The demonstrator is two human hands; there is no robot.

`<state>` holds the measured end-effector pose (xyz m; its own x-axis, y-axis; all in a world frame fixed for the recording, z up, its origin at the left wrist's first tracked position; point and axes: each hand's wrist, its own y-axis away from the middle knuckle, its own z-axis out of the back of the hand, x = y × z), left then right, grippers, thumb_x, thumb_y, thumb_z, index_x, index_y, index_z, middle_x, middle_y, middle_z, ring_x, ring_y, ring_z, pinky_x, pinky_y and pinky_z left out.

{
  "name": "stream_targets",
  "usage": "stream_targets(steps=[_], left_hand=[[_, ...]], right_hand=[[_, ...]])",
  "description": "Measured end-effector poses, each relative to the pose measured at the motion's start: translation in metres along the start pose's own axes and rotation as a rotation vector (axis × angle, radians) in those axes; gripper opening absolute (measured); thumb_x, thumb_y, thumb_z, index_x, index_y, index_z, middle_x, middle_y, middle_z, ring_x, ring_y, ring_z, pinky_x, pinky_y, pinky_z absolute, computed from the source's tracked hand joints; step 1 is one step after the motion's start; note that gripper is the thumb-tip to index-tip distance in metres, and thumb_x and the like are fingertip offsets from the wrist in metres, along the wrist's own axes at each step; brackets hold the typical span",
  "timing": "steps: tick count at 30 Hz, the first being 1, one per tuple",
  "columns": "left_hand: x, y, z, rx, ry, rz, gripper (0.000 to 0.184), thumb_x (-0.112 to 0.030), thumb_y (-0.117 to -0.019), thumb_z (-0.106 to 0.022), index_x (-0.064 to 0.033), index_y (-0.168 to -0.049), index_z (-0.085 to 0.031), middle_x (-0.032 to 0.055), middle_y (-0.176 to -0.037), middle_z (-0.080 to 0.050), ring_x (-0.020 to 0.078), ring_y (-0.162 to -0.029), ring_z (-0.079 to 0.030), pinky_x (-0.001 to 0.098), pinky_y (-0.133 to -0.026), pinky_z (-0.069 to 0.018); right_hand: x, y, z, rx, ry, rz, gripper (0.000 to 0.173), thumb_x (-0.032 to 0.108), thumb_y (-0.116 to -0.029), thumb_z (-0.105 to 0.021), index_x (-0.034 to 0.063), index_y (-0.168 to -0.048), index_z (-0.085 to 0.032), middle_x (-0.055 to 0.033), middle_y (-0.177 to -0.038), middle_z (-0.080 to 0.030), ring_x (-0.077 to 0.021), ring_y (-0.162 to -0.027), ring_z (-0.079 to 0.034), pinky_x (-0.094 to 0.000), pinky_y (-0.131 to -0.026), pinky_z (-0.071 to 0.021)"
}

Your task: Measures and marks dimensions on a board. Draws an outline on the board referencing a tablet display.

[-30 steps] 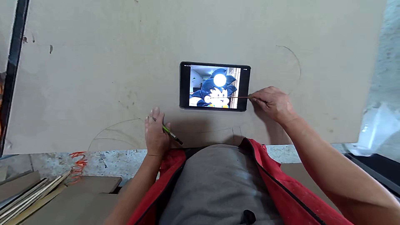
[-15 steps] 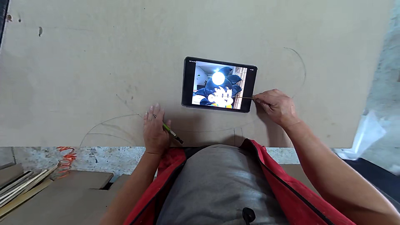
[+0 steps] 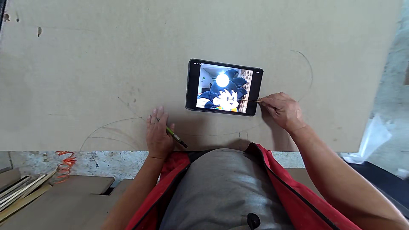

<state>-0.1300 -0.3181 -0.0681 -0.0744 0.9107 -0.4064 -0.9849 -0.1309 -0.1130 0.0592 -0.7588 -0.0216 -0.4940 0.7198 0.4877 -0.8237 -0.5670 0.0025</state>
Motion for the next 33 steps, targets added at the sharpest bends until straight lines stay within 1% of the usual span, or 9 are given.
stream_targets(steps=[3, 7, 10, 14, 17, 20, 22, 27, 33], left_hand=[[0.0, 0.0, 0.0, 0.002, 0.006, 0.003, 0.044, -0.031, -0.1081, -0.045, -0.0061, -0.143, -0.054, 0.0114, -0.162, -0.042, 0.0242, -0.154, -0.032, 0.0497, -0.128, -0.0208], [-0.001, 0.0, 0.001, 0.024, 0.01, 0.015, 0.046, -0.033, -0.1083, -0.044, -0.0067, -0.145, -0.053, 0.0108, -0.163, -0.041, 0.0252, -0.155, -0.03, 0.0501, -0.128, -0.0208], [-0.003, -0.002, 0.002, 0.039, 0.024, 0.016, 0.047, -0.034, -0.1082, -0.044, -0.0063, -0.145, -0.053, 0.0116, -0.163, -0.04, 0.0287, -0.155, -0.029, 0.0536, -0.127, -0.0212], [-0.006, -0.005, 0.004, 0.087, -0.004, 0.047, 0.053, -0.037, -0.1072, -0.04, -0.0021, -0.145, -0.052, 0.0172, -0.162, -0.04, 0.0352, -0.153, -0.032, 0.0564, -0.125, -0.022], [-0.009, -0.007, 0.006, 0.107, -0.021, 0.075, 0.056, -0.04, -0.1055, -0.039, 0.0004, -0.142, -0.055, 0.0204, -0.159, -0.043, 0.0382, -0.152, -0.034, 0.0579, -0.124, -0.023], [-0.014, -0.009, 0.009, 0.116, -0.028, 0.078, 0.059, -0.04, -0.1055, -0.037, 0.0035, -0.14, -0.055, 0.0238, -0.158, -0.043, 0.0414, -0.151, -0.034, 0.0585, -0.124, -0.023], [-0.016, -0.01, 0.009, 0.096, -0.045, 0.07, 0.059, -0.041, -0.1058, -0.036, 0.0029, -0.14, -0.056, 0.0237, -0.157, -0.044, 0.0416, -0.151, -0.035, 0.0576, -0.123, -0.0245], [-0.015, -0.01, 0.008, 0.092, -0.058, 0.067, 0.061, -0.042, -0.1043, -0.036, 0.0032, -0.141, -0.055, 0.0243, -0.158, -0.043, 0.0412, -0.151, -0.034, 0.0562, -0.125, -0.0219], [-0.014, -0.008, 0.007, 0.085, -0.063, 0.051, 0.06, -0.041, -0.1045, -0.036, 0.0032, -0.141, -0.054, 0.0242, -0.158, -0.043, 0.0399, -0.151, -0.034, 0.055, -0.125, -0.0216]], right_hand=[[0.0, 0.001, 0.0, -0.006, 0.001, 0.003, 0.025, 0.02, -0.1053, -0.056, 0.0163, -0.116, -0.078, -0.0062, -0.112, -0.076, -0.0245, -0.112, -0.069, -0.0436, -0.098, -0.0537], [-0.001, 0.0, -0.003, -0.019, 0.004, 0.002, 0.025, 0.02, -0.1049, -0.055, 0.0176, -0.114, -0.078, -0.0045, -0.11, -0.076, -0.0229, -0.111, -0.069, -0.0422, -0.098, -0.0538], [-0.003, 0.001, -0.003, -0.023, -0.002, 0.006, 0.025, 0.021, -0.1052, -0.055, 0.0174, -0.114, -0.078, -0.0041, -0.11, -0.077, -0.0226, -0.111, -0.069, -0.0419, -0.099, -0.0542], [-0.004, -0.002, -0.001, -0.023, 0.001, 0.003, 0.026, 0.022, -0.1057, -0.054, 0.0201, -0.113, -0.078, -0.0015, -0.109, -0.077, -0.0204, -0.11, -0.069, -0.0404, -0.097, -0.0544], [-0.007, -0.008, 0.0, -0.007, -0.004, -0.012, 0.027, 0.022, -0.1057, -0.053, 0.0194, -0.114, -0.078, -0.0023, -0.109, -0.077, -0.0218, -0.109, -0.069, -0.0429, -0.096, -0.0541], [-0.008, -0.013, 0.003, 0.011, -0.002, -0.031, 0.028, 0.024, -0.1064, -0.051, 0.0201, -0.114, -0.078, -0.0012, -0.11, -0.076, -0.0212, -0.11, -0.069, -0.0427, -0.096, -0.0538], [-0.009, -0.015, 0.002, 0.009, 0.003, -0.029, 0.029, 0.024, -0.1068, -0.05, 0.0208, -0.114, -0.078, -0.0002, -0.11, -0.076, -0.0204, -0.11, -0.069, -0.0422, -0.096, -0.0538], [-0.012, -0.019, 0.002, 0.007, -0.009, -0.026, 0.029, 0.023, -0.1064, -0.049, 0.021, -0.114, -0.078, -0.0004, -0.109, -0.076, -0.0205, -0.108, -0.069, -0.0413, -0.094, -0.054], [-0.011, -0.018, 0.002, 0.004, -0.001, -0.026, 0.029, 0.024, -0.1069, -0.049, 0.0211, -0.114, -0.077, 0.0, -0.108, -0.076, -0.0206, -0.107, -0.069, -0.0415, -0.092, -0.0536]])
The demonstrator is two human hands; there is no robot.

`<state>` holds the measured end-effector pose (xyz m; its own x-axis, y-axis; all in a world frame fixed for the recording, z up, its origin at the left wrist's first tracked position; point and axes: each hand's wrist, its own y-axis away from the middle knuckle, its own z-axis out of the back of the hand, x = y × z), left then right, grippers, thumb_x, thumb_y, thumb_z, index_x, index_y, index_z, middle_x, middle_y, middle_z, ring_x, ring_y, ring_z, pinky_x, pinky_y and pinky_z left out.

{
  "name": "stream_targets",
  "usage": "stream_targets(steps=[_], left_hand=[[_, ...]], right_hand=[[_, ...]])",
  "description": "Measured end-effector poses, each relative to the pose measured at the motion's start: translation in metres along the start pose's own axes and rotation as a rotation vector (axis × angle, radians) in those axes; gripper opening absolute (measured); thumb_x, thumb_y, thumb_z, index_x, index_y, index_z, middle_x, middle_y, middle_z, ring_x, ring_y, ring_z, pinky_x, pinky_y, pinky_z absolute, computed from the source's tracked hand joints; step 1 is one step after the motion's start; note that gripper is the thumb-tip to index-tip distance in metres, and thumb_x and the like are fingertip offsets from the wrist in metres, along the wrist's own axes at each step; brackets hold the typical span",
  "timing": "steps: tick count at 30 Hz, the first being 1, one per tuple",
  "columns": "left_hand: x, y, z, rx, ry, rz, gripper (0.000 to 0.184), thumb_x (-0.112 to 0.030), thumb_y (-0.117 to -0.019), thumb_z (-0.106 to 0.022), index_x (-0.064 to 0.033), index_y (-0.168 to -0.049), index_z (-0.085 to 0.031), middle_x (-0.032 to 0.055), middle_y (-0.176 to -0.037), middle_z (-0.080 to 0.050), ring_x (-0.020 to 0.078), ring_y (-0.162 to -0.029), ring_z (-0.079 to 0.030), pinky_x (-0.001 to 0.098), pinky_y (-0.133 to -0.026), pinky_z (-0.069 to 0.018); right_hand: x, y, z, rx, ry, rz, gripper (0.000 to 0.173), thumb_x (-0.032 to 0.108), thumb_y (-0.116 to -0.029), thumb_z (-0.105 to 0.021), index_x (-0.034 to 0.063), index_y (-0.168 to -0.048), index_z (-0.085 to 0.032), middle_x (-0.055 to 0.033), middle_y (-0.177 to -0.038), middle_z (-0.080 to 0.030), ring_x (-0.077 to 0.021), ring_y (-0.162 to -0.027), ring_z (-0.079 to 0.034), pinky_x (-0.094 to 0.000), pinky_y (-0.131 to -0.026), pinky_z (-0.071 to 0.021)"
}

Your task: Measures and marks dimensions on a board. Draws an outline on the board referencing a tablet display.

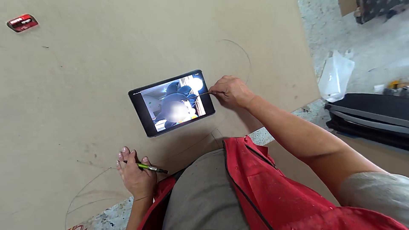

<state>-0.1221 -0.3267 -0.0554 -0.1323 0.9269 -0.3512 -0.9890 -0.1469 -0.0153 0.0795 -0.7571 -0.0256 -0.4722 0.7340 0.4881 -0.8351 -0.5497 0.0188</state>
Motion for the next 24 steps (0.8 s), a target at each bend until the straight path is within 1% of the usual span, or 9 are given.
stream_targets(steps=[8, 15, 21, 24], left_hand=[[0.001, 0.0, 0.0, 0.001, 0.006, 0.004, 0.061, -0.042, -0.1044, -0.037, 0.0026, -0.141, -0.055, 0.0241, -0.158, -0.043, 0.0393, -0.151, -0.034, 0.0548, -0.125, -0.0211], [0.0, 0.0, 0.0, 0.014, 0.017, 0.019, 0.062, -0.043, -0.1047, -0.034, 0.0027, -0.141, -0.055, 0.0232, -0.158, -0.043, 0.0398, -0.152, -0.033, 0.0568, -0.124, -0.0213], [-0.005, -0.002, 0.006, 0.013, 0.031, 0.013, 0.06, -0.041, -0.1044, -0.038, 0.0043, -0.139, -0.056, 0.0258, -0.157, -0.044, 0.0412, -0.151, -0.034, 0.0568, -0.125, -0.0209], [-0.013, -0.011, 0.011, 0.054, 0.069, -0.008, 0.061, -0.044, -0.1049, -0.04, 0.0025, -0.14, -0.057, 0.0241, -0.157, -0.045, 0.0396, -0.152, -0.034, 0.0581, -0.125, -0.0195]], right_hand=[[0.0, 0.0, -0.001, -0.012, 0.008, 0.001, 0.029, 0.023, -0.1061, -0.05, 0.0215, -0.114, -0.078, 0.0006, -0.109, -0.076, -0.0202, -0.107, -0.069, -0.0415, -0.09, -0.0539], [-0.001, 0.001, -0.003, -0.017, 0.01, 0.001, 0.03, 0.024, -0.1071, -0.048, 0.0212, -0.114, -0.078, 0.0003, -0.108, -0.076, -0.02, -0.107, -0.068, -0.0409, -0.091, -0.0539], [0.0, 0.0, -0.002, -0.005, 0.001, 0.004, 0.03, 0.024, -0.1075, -0.048, 0.0216, -0.115, -0.077, 0.001, -0.109, -0.076, -0.0192, -0.108, -0.068, -0.0405, -0.091, -0.0535], [0.0, 0.001, -0.002, -0.005, -0.001, 0.007, 0.03, 0.024, -0.1072, -0.048, 0.0219, -0.115, -0.077, 0.0014, -0.109, -0.076, -0.019, -0.107, -0.068, -0.0404, -0.091, -0.0534]])
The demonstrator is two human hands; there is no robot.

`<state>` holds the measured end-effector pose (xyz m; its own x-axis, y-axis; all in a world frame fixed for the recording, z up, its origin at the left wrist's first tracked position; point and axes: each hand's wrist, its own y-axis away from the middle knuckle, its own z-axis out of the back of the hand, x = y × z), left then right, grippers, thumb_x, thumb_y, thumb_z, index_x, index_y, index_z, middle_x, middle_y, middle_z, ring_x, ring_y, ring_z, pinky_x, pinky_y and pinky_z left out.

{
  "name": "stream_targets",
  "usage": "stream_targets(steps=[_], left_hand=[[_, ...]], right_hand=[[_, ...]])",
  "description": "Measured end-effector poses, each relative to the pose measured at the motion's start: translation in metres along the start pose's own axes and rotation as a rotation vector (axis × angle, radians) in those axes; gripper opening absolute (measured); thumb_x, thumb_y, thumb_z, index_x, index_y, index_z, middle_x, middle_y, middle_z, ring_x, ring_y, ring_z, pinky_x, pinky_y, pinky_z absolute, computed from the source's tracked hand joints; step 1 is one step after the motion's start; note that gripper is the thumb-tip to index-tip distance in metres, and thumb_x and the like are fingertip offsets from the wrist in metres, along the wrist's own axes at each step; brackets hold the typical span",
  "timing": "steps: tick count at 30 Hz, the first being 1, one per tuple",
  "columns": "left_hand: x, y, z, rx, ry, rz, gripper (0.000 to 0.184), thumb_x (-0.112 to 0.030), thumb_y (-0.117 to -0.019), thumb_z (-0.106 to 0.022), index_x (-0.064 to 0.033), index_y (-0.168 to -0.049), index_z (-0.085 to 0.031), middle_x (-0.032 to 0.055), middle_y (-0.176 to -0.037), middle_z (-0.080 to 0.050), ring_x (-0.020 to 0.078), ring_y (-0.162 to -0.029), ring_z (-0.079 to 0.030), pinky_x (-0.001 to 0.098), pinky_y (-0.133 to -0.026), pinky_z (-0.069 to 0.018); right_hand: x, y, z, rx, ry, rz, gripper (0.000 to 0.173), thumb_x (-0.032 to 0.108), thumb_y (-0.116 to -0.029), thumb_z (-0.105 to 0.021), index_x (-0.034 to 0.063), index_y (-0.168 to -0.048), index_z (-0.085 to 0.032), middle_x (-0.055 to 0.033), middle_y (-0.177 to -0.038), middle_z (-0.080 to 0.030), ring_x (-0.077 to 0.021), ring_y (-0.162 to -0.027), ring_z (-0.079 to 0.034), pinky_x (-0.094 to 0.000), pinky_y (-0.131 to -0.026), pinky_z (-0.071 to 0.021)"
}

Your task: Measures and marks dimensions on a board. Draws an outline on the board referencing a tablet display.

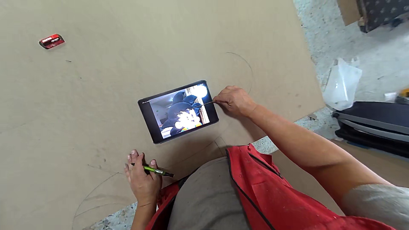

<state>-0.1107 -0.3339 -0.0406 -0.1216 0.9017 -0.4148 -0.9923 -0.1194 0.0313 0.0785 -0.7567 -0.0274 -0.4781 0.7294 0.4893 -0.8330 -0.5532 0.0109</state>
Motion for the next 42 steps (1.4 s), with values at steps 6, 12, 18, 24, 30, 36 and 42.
stream_targets(steps=[6, 12, 18, 24, 30, 36, 42], left_hand=[[-0.036, -0.03, -0.005, 0.092, 0.088, -0.057, 0.051, -0.037, -0.1025, -0.05, 0.0032, -0.131, -0.06, 0.0211, -0.152, -0.051, 0.0375, -0.146, -0.044, 0.0575, -0.12, -0.0336], [-0.045, -0.028, -0.008, 0.109, 0.106, -0.083, 0.047, -0.04, -0.1041, -0.049, 0.0009, -0.12, -0.064, 0.0187, -0.148, -0.056, 0.0329, -0.144, -0.047, 0.053, -0.12, -0.0369], [-0.064, -0.038, -0.022, 0.313, 0.163, -0.353, 0.044, -0.038, -0.1056, -0.048, -0.0035, -0.127, -0.065, 0.0126, -0.15, -0.056, 0.0283, -0.151, -0.038, 0.0612, -0.126, -0.0193], [-0.084, -0.066, -0.03, 0.384, 0.174, -0.482, 0.037, -0.035, -0.1061, -0.05, -0.0074, -0.124, -0.067, 0.0044, -0.155, -0.052, 0.0238, -0.151, -0.038, 0.0538, -0.126, -0.0273], [-0.059, -0.051, -0.039, 0.237, 0.113, -0.395, 0.04, -0.032, -0.1048, -0.051, -0.0052, -0.132, -0.064, 0.0086, -0.157, -0.049, 0.0281, -0.151, -0.039, 0.0567, -0.125, -0.0267], [-0.055, -0.044, -0.04, 0.214, 0.109, -0.384, 0.042, -0.032, -0.1048, -0.051, -0.0065, -0.137, -0.061, 0.0078, -0.158, -0.048, 0.0269, -0.152, -0.037, 0.0561, -0.126, -0.0242], [-0.055, -0.044, -0.04, 0.195, 0.125, -0.383, 0.042, -0.03, -0.1037, -0.052, -0.0074, -0.138, -0.061, 0.0071, -0.158, -0.049, 0.0263, -0.152, -0.037, 0.0563, -0.125, -0.0244]], right_hand=[[0.008, 0.012, 0.004, -0.036, -0.104, -0.109, 0.028, 0.024, -0.1066, -0.051, 0.0168, -0.115, -0.077, -0.0037, -0.106, -0.075, -0.0203, -0.104, -0.07, -0.0431, -0.093, -0.0558], [0.071, 0.08, -0.001, 0.013, -0.87, -0.869, 0.023, 0.024, -0.1103, -0.046, 0.0137, -0.116, -0.066, 0.0002, -0.103, -0.078, -0.0154, -0.082, -0.074, -0.0386, -0.075, -0.0617], [0.094, 0.071, -0.015, -0.308, -1.044, -0.813, 0.023, 0.019, -0.1093, -0.047, 0.0058, -0.12, -0.063, -0.0087, -0.106, -0.076, -0.0199, -0.084, -0.074, -0.036, -0.073, -0.0616], [0.065, 0.058, -0.005, -0.403, -0.671, -0.716, 0.024, 0.025, -0.1095, -0.046, 0.0097, -0.116, -0.063, -0.0008, -0.102, -0.074, -0.0125, -0.077, -0.071, -0.0348, -0.068, -0.062], [0.074, 0.089, -0.034, -0.267, -0.258, -0.554, 0.025, 0.028, -0.106, -0.055, 0.0139, -0.116, -0.073, -0.0012, -0.1, -0.073, -0.0105, -0.087, -0.071, -0.0338, -0.077, -0.0612], [0.072, 0.079, -0.04, -0.267, -0.158, -0.483, 0.028, 0.032, -0.1075, -0.054, 0.018, -0.122, -0.074, -0.0014, -0.104, -0.076, -0.0125, -0.096, -0.073, -0.0352, -0.082, -0.0611], [0.072, 0.065, -0.039, -0.331, -0.143, -0.499, 0.025, 0.02, -0.101, -0.055, 0.0144, -0.116, -0.075, -0.0013, -0.1, -0.076, -0.0118, -0.085, -0.072, -0.0346, -0.07, -0.0609]])
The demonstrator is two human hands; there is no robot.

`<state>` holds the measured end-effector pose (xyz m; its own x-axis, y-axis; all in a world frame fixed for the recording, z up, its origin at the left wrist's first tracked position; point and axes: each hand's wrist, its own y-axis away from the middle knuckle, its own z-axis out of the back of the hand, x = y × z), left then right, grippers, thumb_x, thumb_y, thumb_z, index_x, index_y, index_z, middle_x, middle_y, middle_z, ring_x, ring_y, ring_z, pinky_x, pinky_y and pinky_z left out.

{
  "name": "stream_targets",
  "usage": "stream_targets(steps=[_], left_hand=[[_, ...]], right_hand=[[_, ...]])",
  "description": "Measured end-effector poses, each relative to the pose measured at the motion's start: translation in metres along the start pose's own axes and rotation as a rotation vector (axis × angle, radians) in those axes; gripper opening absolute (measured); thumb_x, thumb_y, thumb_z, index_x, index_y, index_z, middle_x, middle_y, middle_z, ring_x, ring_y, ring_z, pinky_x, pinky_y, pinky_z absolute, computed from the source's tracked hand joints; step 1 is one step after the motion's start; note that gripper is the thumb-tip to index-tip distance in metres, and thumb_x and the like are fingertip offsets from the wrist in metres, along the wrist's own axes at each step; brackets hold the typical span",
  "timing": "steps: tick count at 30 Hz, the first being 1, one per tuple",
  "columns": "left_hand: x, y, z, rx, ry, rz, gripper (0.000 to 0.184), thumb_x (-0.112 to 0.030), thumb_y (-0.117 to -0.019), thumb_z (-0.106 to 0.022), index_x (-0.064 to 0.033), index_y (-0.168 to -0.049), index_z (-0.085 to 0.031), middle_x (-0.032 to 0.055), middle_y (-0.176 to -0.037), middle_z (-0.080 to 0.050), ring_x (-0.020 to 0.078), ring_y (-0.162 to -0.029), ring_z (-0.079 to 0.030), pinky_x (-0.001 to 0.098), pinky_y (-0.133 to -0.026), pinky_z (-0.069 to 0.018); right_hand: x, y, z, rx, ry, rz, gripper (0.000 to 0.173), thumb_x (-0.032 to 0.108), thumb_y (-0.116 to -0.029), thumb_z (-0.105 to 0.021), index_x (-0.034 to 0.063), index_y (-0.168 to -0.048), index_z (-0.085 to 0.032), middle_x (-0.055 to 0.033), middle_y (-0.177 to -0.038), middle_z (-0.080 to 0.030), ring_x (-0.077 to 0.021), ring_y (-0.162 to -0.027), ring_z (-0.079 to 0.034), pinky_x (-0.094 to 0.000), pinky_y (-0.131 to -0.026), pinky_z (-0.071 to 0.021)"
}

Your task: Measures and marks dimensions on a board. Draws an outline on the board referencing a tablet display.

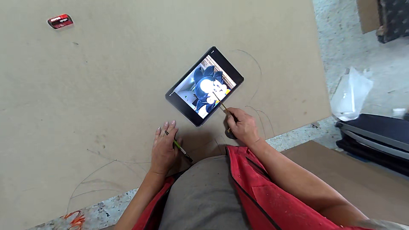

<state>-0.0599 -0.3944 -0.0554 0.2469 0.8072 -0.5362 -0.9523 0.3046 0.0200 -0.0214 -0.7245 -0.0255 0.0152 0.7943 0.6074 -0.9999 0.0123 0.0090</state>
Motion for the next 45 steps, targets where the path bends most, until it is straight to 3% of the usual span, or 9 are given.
stream_targets(steps=[5, 11, 18, 23, 45], left_hand=[[0.001, 0.0, -0.002, -0.008, 0.013, -0.001, 0.042, -0.03, -0.1038, -0.053, -0.0073, -0.138, -0.061, 0.007, -0.158, -0.049, 0.026, -0.152, -0.037, 0.0557, -0.126, -0.024], [0.002, 0.002, -0.007, -0.061, -0.008, -0.031, 0.042, -0.029, -0.1045, -0.052, -0.0067, -0.139, -0.06, 0.0062, -0.158, -0.049, 0.0247, -0.151, -0.038, 0.0538, -0.126, -0.0256], [0.002, 0.003, -0.01, -0.093, -0.029, -0.041, 0.043, -0.032, -0.1061, -0.048, -0.0074, -0.139, -0.06, 0.0049, -0.159, -0.048, 0.0236, -0.152, -0.037, 0.0487, -0.127, -0.0246], [0.004, 0.002, -0.008, -0.092, -0.005, -0.045, 0.043, -0.032, -0.1058, -0.049, -0.0087, -0.14, -0.06, 0.0049, -0.159, -0.048, 0.0229, -0.152, -0.037, 0.0491, -0.127, -0.0243], [0.003, 0.002, -0.006, -0.1, -0.001, -0.055, 0.041, -0.031, -0.1062, -0.048, -0.0066, -0.136, -0.061, 0.0067, -0.158, -0.049, 0.025, -0.15, -0.04, 0.0486, -0.126, -0.0273]], right_hand=[[0.002, -0.007, -0.002, 0.025, 0.002, 0.025, 0.027, 0.033, -0.1069, -0.056, 0.0167, -0.115, -0.076, 0.0, -0.103, -0.078, -0.0115, -0.091, -0.074, -0.0359, -0.076, -0.0616], [0.008, -0.015, -0.006, 0.039, 0.051, 0.015, 0.025, 0.029, -0.1057, -0.057, 0.016, -0.112, -0.077, -0.0005, -0.101, -0.077, -0.0122, -0.09, -0.074, -0.0351, -0.077, -0.0617], [0.015, -0.025, -0.008, 0.08, 0.098, -0.01, 0.024, 0.03, -0.1047, -0.058, 0.0156, -0.105, -0.077, 0.0008, -0.09, -0.076, -0.0113, -0.078, -0.072, -0.0353, -0.067, -0.0598], [0.017, -0.025, -0.01, 0.064, 0.112, 0.028, 0.024, 0.027, -0.1047, -0.058, 0.013, -0.111, -0.077, -0.001, -0.096, -0.078, -0.011, -0.083, -0.074, -0.0335, -0.072, -0.0613], [0.022, -0.026, -0.01, 0.058, 0.145, 0.009, 0.022, 0.024, -0.1039, -0.059, 0.0127, -0.109, -0.078, 0.0003, -0.095, -0.078, -0.0079, -0.081, -0.072, -0.031, -0.071, -0.0603]])
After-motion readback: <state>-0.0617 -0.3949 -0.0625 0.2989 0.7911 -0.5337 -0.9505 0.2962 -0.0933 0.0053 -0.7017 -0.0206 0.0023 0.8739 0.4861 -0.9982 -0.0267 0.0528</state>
